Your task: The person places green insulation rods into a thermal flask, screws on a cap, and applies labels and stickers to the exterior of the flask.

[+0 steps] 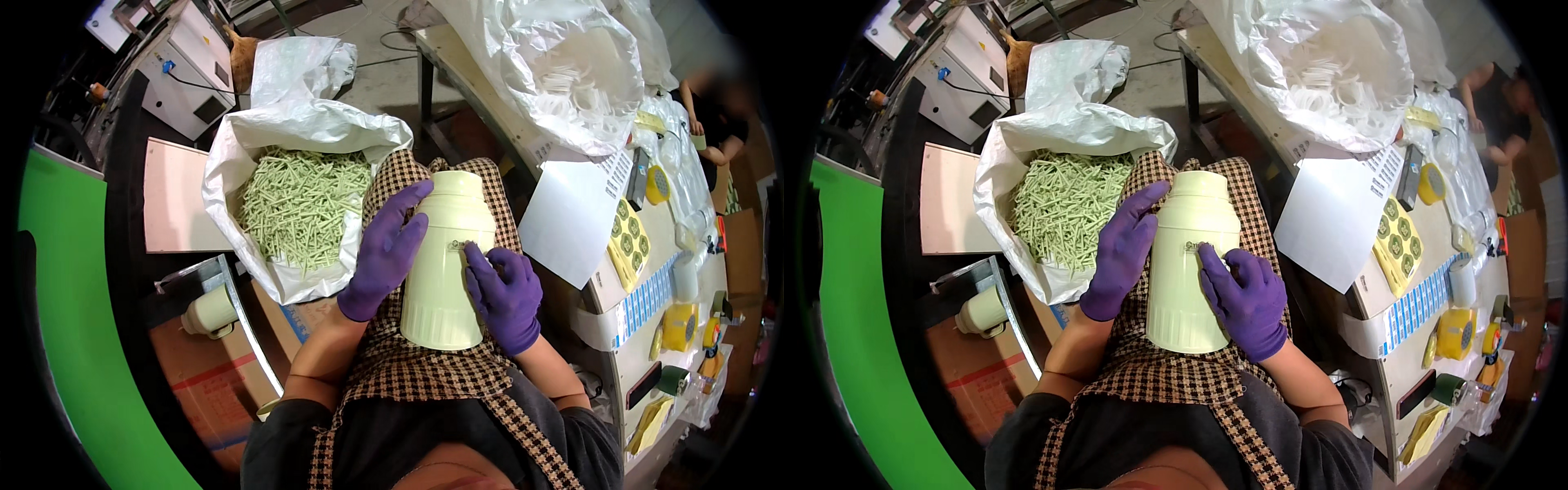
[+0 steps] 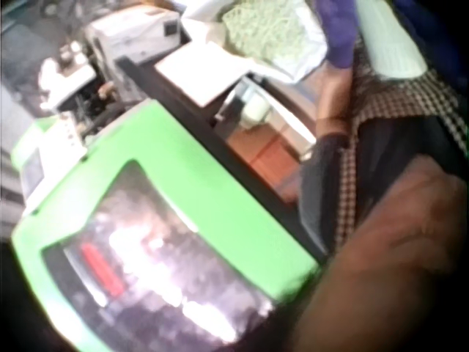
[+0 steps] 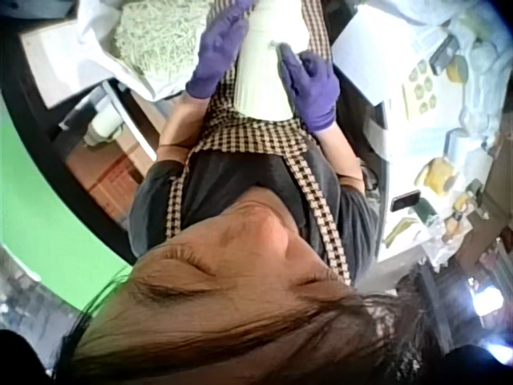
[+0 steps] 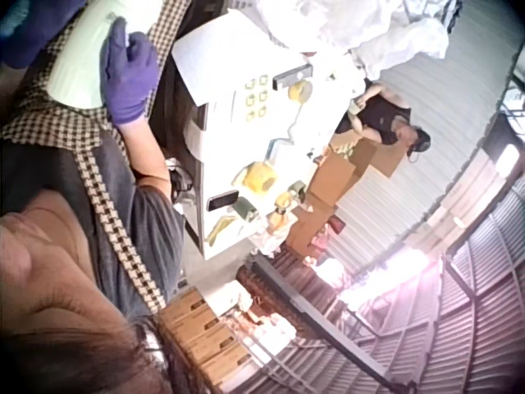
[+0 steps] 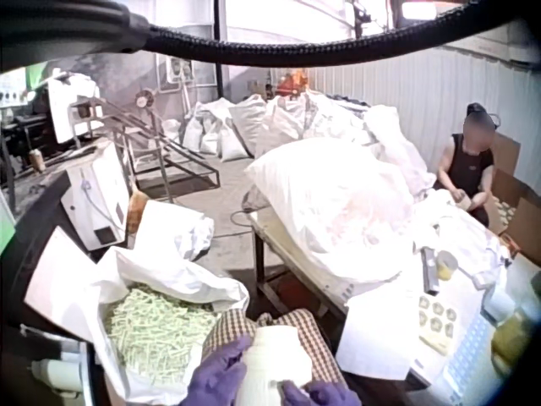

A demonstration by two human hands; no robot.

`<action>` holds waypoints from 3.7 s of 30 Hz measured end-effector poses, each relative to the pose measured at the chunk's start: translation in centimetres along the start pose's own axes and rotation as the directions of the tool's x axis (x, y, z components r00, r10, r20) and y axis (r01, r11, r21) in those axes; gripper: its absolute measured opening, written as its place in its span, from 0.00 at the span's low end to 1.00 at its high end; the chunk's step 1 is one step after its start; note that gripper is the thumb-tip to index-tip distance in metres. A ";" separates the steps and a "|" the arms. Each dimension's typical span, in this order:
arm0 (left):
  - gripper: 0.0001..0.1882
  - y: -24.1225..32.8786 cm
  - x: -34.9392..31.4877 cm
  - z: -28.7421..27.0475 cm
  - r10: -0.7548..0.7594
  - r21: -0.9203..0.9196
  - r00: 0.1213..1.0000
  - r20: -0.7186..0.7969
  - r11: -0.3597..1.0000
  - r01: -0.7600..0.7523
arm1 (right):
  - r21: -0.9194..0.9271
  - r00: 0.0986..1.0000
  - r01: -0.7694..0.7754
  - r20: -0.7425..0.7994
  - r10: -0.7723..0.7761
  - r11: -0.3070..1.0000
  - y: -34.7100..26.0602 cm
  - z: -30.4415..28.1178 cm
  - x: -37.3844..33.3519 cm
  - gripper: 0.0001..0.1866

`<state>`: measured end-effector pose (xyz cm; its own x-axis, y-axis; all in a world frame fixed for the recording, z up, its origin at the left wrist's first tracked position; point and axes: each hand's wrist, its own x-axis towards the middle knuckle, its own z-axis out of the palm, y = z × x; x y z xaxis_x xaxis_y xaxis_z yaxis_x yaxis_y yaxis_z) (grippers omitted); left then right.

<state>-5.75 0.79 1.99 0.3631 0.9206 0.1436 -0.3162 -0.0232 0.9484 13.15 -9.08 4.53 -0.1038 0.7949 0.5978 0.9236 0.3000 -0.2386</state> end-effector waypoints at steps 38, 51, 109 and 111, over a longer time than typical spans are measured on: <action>0.26 -1.1 0.3 5.4 0.091 0.134 0.937 0.338 0.981 -0.144 | 0.914 0.617 -0.389 0.165 0.770 0.116 16.8 -8.6 -6.3 0.27; 0.13 -0.6 -24.2 -20.8 0.097 0.221 0.598 -0.795 0.965 0.138 | 0.680 0.655 -0.478 -0.147 0.742 0.556 19.4 -5.7 4.0 0.26; 0.59 2.4 -7.8 -2.7 0.345 0.989 0.935 0.087 -0.141 -0.040 | 0.753 0.861 -0.448 0.509 0.005 0.482 -2.3 7.7 0.5 0.32; 0.52 2.9 -7.6 -3.9 0.381 0.986 0.914 0.140 -0.139 -0.093 | 0.788 0.992 -0.088 0.122 -0.015 0.610 -2.4 7.3 0.3 0.36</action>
<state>-12.85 -4.78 2.55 0.3344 0.7779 0.5320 0.8741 -0.4671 0.1335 8.16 -5.71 -0.32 -0.1618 0.8488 0.5034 0.2817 0.5286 -0.8007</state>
